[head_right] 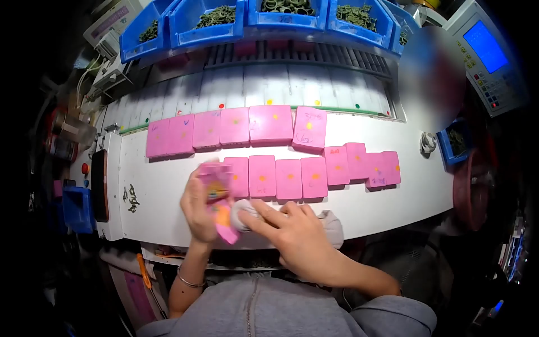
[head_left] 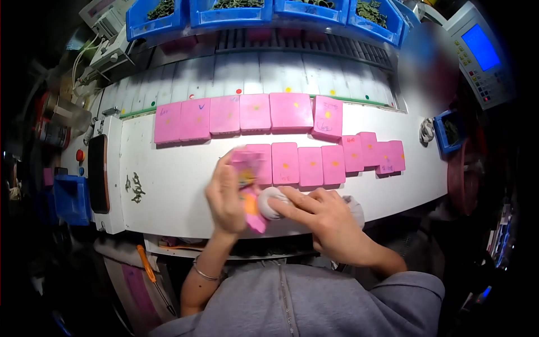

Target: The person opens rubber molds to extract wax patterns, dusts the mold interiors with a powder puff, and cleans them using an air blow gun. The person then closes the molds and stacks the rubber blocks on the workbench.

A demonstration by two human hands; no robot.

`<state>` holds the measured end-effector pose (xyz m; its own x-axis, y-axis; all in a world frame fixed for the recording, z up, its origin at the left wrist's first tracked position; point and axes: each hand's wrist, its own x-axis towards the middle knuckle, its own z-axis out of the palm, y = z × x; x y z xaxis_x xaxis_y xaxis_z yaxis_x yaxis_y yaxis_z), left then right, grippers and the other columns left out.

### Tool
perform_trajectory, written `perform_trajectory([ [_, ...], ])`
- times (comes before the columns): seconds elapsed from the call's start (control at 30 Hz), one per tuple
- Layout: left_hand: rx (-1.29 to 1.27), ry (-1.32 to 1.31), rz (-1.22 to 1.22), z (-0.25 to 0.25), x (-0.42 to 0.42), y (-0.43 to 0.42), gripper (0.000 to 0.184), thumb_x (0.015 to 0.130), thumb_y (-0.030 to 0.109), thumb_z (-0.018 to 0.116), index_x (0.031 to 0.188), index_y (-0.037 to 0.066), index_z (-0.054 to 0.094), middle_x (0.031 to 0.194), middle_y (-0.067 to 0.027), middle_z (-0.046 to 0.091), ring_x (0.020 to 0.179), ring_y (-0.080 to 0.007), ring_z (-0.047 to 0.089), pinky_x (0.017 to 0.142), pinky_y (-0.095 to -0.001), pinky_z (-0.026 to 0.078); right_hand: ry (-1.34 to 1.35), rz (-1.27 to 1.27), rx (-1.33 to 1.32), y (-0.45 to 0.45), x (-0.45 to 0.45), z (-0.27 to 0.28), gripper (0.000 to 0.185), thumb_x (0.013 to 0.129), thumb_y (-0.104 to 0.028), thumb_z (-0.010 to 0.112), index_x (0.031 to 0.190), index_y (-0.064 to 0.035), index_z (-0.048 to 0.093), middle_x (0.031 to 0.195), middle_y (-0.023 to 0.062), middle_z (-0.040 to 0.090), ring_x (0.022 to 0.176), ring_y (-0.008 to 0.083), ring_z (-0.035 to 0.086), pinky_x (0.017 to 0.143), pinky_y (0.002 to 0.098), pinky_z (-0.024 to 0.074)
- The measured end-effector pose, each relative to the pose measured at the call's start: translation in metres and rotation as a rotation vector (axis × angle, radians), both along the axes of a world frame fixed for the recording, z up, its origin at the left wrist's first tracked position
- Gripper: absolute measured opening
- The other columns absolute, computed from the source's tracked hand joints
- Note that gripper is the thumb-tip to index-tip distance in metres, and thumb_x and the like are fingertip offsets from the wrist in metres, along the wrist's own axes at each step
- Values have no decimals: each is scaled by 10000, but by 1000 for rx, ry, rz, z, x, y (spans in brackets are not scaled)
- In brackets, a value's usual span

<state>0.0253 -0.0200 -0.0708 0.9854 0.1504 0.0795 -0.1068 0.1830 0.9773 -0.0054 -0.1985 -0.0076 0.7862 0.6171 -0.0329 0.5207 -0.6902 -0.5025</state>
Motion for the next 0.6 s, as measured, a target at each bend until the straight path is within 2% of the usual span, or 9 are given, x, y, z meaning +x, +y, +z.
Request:
perform_trajectory([
  [0.1, -40, 243, -121, 2, -3, 31, 450, 983, 315, 289, 1114, -51, 514, 796, -90, 595, 636, -117, 571, 573, -231, 476, 39, -49, -97, 4, -7, -18, 740, 589, 38, 605, 1288, -152, 455, 1309, 82, 452, 892, 259, 500, 802, 350, 395],
  [0.13, 70, 234, -74, 3, -4, 24, 514, 981, 397, 237, 1055, -26, 520, 737, -104, 605, 563, -159, 576, 546, -254, 496, -47, -100, 25, 12, -9, -27, 714, 617, 25, 611, 1294, -129, 446, 1303, 103, 450, 952, 276, 495, 829, 369, 392],
  [0.2, -56, 234, -174, -2, -12, 16, 560, 981, 420, 207, 1129, -30, 505, 788, -107, 611, 607, -161, 590, 585, -259, 507, -122, -209, 307, 23, -7, -28, 646, 699, -33, 639, 1306, -59, 418, 1284, 155, 443, 1097, 315, 458, 911, 411, 369],
  [0.3, -41, 179, -272, 13, -16, 3, 655, 957, 496, 187, 1206, -33, 483, 917, -108, 612, 741, -153, 596, 685, -255, 497, 158, -408, 763, 31, 1, -18, 546, 757, -97, 673, 1250, -17, 451, 1158, 169, 506, 979, 268, 536, 814, 340, 448],
  [0.37, -5, 124, -298, 14, -20, -1, 734, 933, 569, 183, 1240, -29, 477, 994, -102, 606, 828, -142, 588, 745, -249, 482, 208, -386, 796, 26, 5, -21, 471, 773, -100, 664, 1197, -6, 482, 1073, 160, 529, 921, 251, 553, 774, 327, 461],
  [0.43, 120, 38, -345, 8, -17, -1, 885, 836, 711, 255, 1272, -35, 447, 1064, -113, 590, 906, -139, 568, 817, -272, 459, 323, -412, 889, 25, 7, -15, 285, 800, -110, 640, 1045, 6, 550, 876, 124, 555, 798, 227, 568, 706, 305, 473],
  [0.47, 130, 84, -402, 17, -18, 2, 959, 751, 762, 390, 1273, -40, 442, 1139, -118, 569, 971, -151, 550, 866, -293, 435, 286, -395, 866, 25, 6, -17, 272, 808, -121, 631, 1037, 2, 552, 876, 124, 551, 788, 225, 563, 694, 305, 469],
  [0.53, 153, 76, -400, 24, -16, -2, 881, 749, 668, 545, 1244, -56, 459, 1178, -127, 562, 979, -163, 558, 867, -298, 440, 262, -400, 880, 21, 4, -17, 243, 821, -134, 613, 1020, -8, 555, 872, 122, 545, 772, 221, 553, 672, 305, 458],
  [0.6, 119, 93, -409, 18, -17, -3, 766, 805, 594, 543, 1201, -61, 496, 1143, -134, 573, 958, -161, 569, 840, -285, 455, 255, -412, 883, 20, 2, -14, 208, 828, -130, 597, 1000, -19, 556, 857, 119, 536, 760, 222, 546, 661, 312, 443],
])
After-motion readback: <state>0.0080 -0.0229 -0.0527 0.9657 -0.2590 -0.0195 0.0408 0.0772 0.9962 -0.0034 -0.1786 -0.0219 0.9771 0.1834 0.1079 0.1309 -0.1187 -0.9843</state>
